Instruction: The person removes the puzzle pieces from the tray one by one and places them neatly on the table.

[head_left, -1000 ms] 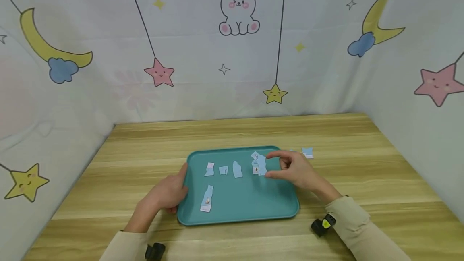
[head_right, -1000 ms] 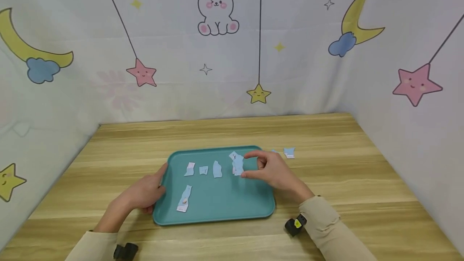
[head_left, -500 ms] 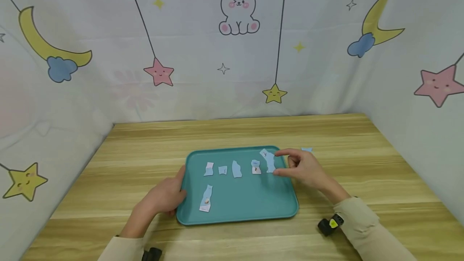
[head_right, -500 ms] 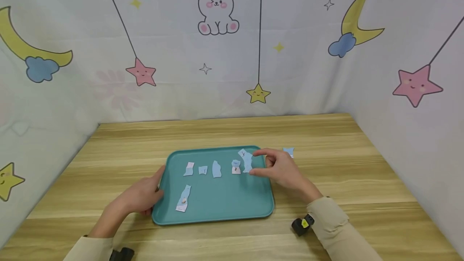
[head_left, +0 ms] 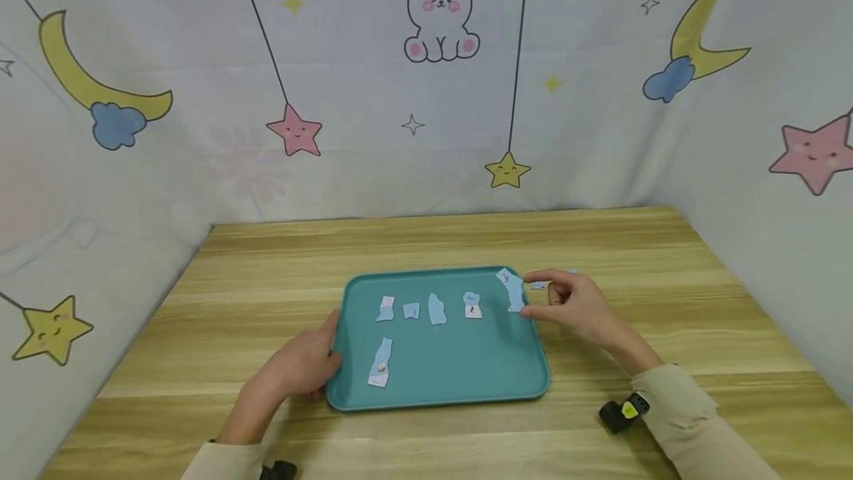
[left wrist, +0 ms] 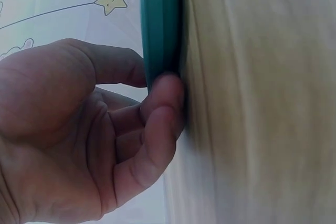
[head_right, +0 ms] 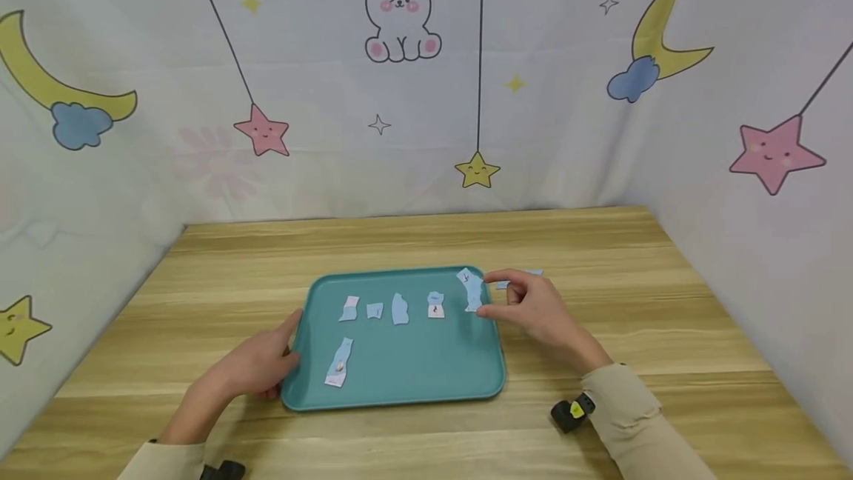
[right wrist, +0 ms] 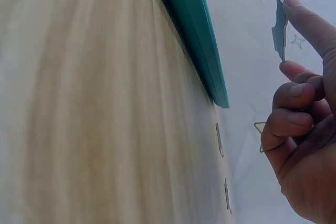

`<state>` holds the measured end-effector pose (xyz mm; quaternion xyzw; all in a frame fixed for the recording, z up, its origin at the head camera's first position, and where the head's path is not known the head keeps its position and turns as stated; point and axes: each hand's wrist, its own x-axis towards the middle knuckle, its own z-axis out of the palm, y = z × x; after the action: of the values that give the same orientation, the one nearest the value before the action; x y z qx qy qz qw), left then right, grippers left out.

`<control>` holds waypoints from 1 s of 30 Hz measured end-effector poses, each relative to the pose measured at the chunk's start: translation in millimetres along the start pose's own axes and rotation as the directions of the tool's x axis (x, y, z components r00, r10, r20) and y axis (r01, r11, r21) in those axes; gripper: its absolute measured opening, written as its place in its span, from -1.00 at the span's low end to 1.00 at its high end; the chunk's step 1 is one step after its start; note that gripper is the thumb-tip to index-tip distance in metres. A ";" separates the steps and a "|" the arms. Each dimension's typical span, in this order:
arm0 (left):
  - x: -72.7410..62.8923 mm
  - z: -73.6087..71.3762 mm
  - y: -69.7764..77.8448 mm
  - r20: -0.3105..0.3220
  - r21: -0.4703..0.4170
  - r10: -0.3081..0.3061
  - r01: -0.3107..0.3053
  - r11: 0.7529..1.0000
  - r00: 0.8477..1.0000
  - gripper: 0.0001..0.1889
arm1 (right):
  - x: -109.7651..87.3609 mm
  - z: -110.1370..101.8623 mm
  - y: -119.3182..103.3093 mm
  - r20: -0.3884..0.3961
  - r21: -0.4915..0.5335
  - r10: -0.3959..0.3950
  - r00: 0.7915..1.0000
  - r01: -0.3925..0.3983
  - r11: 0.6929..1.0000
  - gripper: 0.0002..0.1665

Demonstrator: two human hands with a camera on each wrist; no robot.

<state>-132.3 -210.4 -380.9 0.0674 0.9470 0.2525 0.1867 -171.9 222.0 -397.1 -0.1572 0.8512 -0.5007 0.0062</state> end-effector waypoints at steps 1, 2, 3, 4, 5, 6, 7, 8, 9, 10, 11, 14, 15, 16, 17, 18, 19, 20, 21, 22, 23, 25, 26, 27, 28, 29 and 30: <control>0.0 0.4 -0.2 -0.006 -0.002 0.000 0.000 1.000 1.000 -0.19 | -0.3 -1.2 0.4 -0.001 -0.001 -0.001 1.000 0.001 1.000 -0.43; -0.4 0.9 -0.3 -0.010 -0.006 -0.002 0.001 1.000 1.000 -0.19 | -0.6 -2.4 0.8 -0.003 -0.002 -0.003 1.000 0.003 1.000 -0.44; -0.8 1.2 -0.4 -0.012 -0.011 -0.003 0.003 1.000 1.000 -0.19 | -0.8 -3.4 1.3 -0.006 -0.004 0.000 1.000 0.000 1.000 -0.44; -1.4 1.7 -0.5 -0.015 -0.017 -0.004 0.004 1.000 1.000 -0.19 | -1.0 -4.5 1.8 -0.010 -0.007 0.002 1.000 -0.002 1.000 -0.44; -2.1 2.1 -0.7 -0.018 -0.023 -0.004 0.003 1.000 1.000 -0.19 | -1.3 -5.7 2.3 -0.013 -0.008 0.005 1.000 -0.005 1.000 -0.44; -2.9 2.5 -0.8 -0.022 -0.029 -0.003 0.002 1.000 1.000 -0.19 | -1.7 -6.9 2.5 -0.018 -0.010 0.008 1.000 -0.008 1.000 -0.43; -3.6 3.0 -1.0 -0.025 -0.032 -0.002 0.001 0.999 1.000 -0.19 | -2.0 -8.0 3.0 -0.023 -0.013 0.013 1.000 -0.013 1.000 -0.44; -4.5 3.5 -1.2 -0.028 -0.035 -0.003 0.002 0.999 1.000 -0.19 | -2.5 -9.3 3.2 -0.027 -0.017 0.015 1.000 -0.016 1.000 -0.44; -5.2 3.9 -1.3 -0.032 -0.037 -0.003 0.001 0.999 0.999 -0.18 | -2.8 -10.5 3.6 -0.032 -0.020 0.019 0.999 -0.019 1.000 -0.44; -5.7 4.3 -1.5 -0.036 -0.038 -0.001 0.000 0.999 0.999 -0.18 | -3.1 -11.7 3.9 -0.037 -0.025 0.020 0.999 -0.021 0.999 -0.44; -6.3 4.6 -1.5 -0.039 -0.036 0.000 -0.002 0.999 0.999 -0.18 | -3.4 -12.9 4.2 -0.041 -0.030 0.021 0.999 -0.022 0.999 -0.44; -7.5 5.3 -1.6 -0.042 -0.034 -0.001 -0.001 0.999 0.999 -0.18 | -3.8 -16.4 5.7 -0.055 -0.048 0.017 0.998 -0.020 0.999 -0.44; -7.8 5.5 -1.6 -0.040 -0.036 -0.002 0.001 0.999 0.999 -0.18 | -4.0 -17.5 6.3 -0.060 -0.051 0.015 0.998 -0.018 0.999 -0.44; -7.9 5.6 -1.5 -0.038 -0.037 -0.003 0.001 0.999 0.999 -0.18 | -4.2 -18.9 6.8 -0.064 -0.053 0.013 0.998 -0.017 0.998 -0.44; -8.1 5.7 -1.4 -0.035 -0.039 -0.005 0.003 0.999 0.999 -0.19 | -4.7 -20.2 7.3 -0.068 -0.055 0.012 0.998 -0.016 0.998 -0.44; -8.1 5.7 -1.3 -0.033 -0.043 -0.006 0.005 0.999 0.999 -0.19 | -5.3 -21.6 7.5 -0.070 -0.057 0.010 0.998 -0.014 0.998 -0.44; -8.1 5.7 -1.2 -0.031 -0.047 -0.006 0.005 0.999 0.999 -0.19 | -5.8 -23.0 7.8 -0.072 -0.058 0.010 0.997 -0.014 0.998 -0.43; -8.2 5.7 -1.1 -0.031 -0.049 -0.005 0.004 0.999 1.000 -0.19 | -6.4 -24.4 8.1 -0.073 -0.057 0.010 0.997 -0.014 0.998 -0.43; -8.2 5.7 -1.0 -0.030 -0.052 -0.005 0.003 0.999 1.000 -0.19 | -7.1 -25.8 8.1 -0.073 -0.056 0.010 0.997 -0.014 0.998 -0.43; -8.3 5.7 -0.9 -0.029 -0.054 -0.004 0.003 0.999 1.000 -0.19 | -7.7 -27.2 8.1 -0.073 -0.054 0.012 0.997 -0.016 0.998 -0.43; -8.3 5.7 -0.9 -0.029 -0.055 -0.004 0.003 0.998 1.000 -0.19 | -8.3 -28.6 8.1 -0.073 -0.054 0.013 0.997 -0.017 0.998 -0.42; -8.3 5.8 -0.9 -0.025 -0.058 -0.006 0.005 0.998 1.000 -0.19 | -9.2 -31.6 8.4 -0.077 -0.051 0.013 0.997 -0.017 0.999 -0.42; -8.4 6.0 -1.0 -0.025 -0.059 -0.008 0.006 0.998 1.000 -0.19 | -9.8 -33.2 8.6 -0.080 -0.050 0.011 0.997 -0.015 0.999 -0.42; -8.5 6.1 -1.2 -0.025 -0.060 -0.009 0.007 0.998 1.000 -0.19 | -10.3 -34.8 9.1 -0.084 -0.054 0.008 0.996 -0.013 0.998 -0.42; -8.6 6.1 -1.2 -0.025 -0.063 -0.008 0.006 0.998 1.000 -0.19 | -10.5 -36.4 9.8 -0.088 -0.058 0.009 0.996 -0.014 0.998 -0.42; -8.5 6.1 -1.5 -0.025 -0.065 -0.007 0.005 0.998 1.000 -0.19 | -10.7 -38.0 10.5 -0.091 -0.062 0.012 0.996 -0.018 0.998 -0.42; -8.4 6.2 -1.7 -0.026 -0.069 -0.003 0.002 0.998 1.000 -0.19 | -10.9 -39.5 11.4 -0.094 -0.067 0.016 0.995 -0.022 0.998 -0.42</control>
<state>-122.2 -211.0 -384.0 0.0564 0.9403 0.2856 0.1766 -171.1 263.7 -388.8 -0.1258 0.8685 -0.4782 -0.0340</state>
